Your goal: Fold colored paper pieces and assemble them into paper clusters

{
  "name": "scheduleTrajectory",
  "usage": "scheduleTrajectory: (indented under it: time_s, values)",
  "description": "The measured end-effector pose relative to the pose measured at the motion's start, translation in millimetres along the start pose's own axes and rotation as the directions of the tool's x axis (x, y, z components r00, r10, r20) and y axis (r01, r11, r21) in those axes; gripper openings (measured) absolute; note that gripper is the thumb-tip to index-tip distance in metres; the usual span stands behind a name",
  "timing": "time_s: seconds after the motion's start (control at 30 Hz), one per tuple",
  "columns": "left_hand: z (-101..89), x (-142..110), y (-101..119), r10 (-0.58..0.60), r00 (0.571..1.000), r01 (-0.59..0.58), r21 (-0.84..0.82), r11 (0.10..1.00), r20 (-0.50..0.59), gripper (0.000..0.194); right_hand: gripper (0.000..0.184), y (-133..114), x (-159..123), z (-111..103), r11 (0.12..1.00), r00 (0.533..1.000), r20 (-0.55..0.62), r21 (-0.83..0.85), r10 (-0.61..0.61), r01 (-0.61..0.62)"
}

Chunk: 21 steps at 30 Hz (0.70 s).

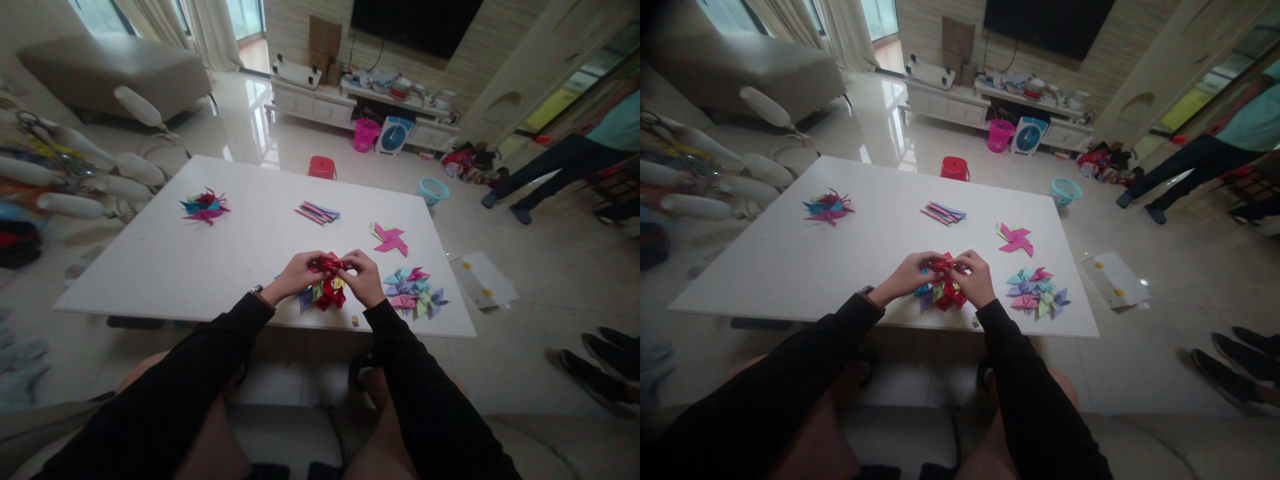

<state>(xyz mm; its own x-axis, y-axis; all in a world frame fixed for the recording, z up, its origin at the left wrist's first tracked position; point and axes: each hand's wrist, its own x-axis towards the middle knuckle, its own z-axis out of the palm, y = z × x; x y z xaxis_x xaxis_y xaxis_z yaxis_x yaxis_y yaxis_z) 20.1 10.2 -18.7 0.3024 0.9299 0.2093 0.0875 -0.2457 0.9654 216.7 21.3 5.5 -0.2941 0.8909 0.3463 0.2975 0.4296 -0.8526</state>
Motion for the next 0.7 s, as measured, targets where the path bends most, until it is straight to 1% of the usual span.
scheduleTrajectory:
  time_s: [0.17, 0.23, 0.3, 0.37, 0.43, 0.6, 0.67, 0.7]
  values:
    - [-1.5, -0.8, 1.0, -0.030, 1.000, 0.029, 0.052, 0.998, 0.006, 0.031, 0.008, -2.9, -0.3, 0.3, 1.000, 1.000, 0.009, -0.022, -0.014, 0.015]
    - [-2.7, -1.1, 2.5, -0.038, 0.999, 0.038, 0.049, 0.998, 0.000, 0.041, 0.008, -2.3, -0.2, 0.4, 1.000, 1.000, 0.002, -0.027, -0.009, 0.009]
    - [-4.1, -1.5, 4.0, -0.046, 0.999, 0.046, 0.047, 0.998, -0.008, 0.054, 0.007, -0.8, 0.0, 0.1, 1.000, 1.000, -0.015, -0.029, -0.005, 0.004]
    - [-5.0, -1.7, 4.8, -0.054, 0.999, 0.055, 0.051, 0.997, -0.003, 0.060, 0.007, 0.8, 0.0, -0.5, 1.000, 1.000, -0.028, -0.028, -0.006, 0.005]
    - [-5.0, -1.8, 4.5, -0.060, 0.998, 0.059, 0.054, 0.997, 0.018, 0.057, 0.006, 2.2, -0.2, -1.2, 1.000, 0.999, -0.032, -0.024, -0.011, 0.010]
    - [-2.6, -1.2, 2.6, -0.064, 0.996, 0.059, 0.078, 0.995, 0.059, 0.042, 0.006, 2.8, -2.6, -2.1, 1.000, 1.000, -0.023, -0.017, -0.013, 0.012]
    - [-3.0, -1.3, 3.1, -0.075, 0.995, 0.069, 0.088, 0.994, 0.070, 0.044, 0.007, 2.6, -3.6, -1.9, 1.000, 1.000, -0.010, -0.024, -0.009, 0.009]
    - [-3.9, -1.3, 3.8, -0.085, 0.994, 0.078, 0.088, 0.993, 0.076, 0.049, 0.007, 2.7, -3.9, -2.0, 1.000, 1.000, -0.008, -0.030, -0.006, 0.006]
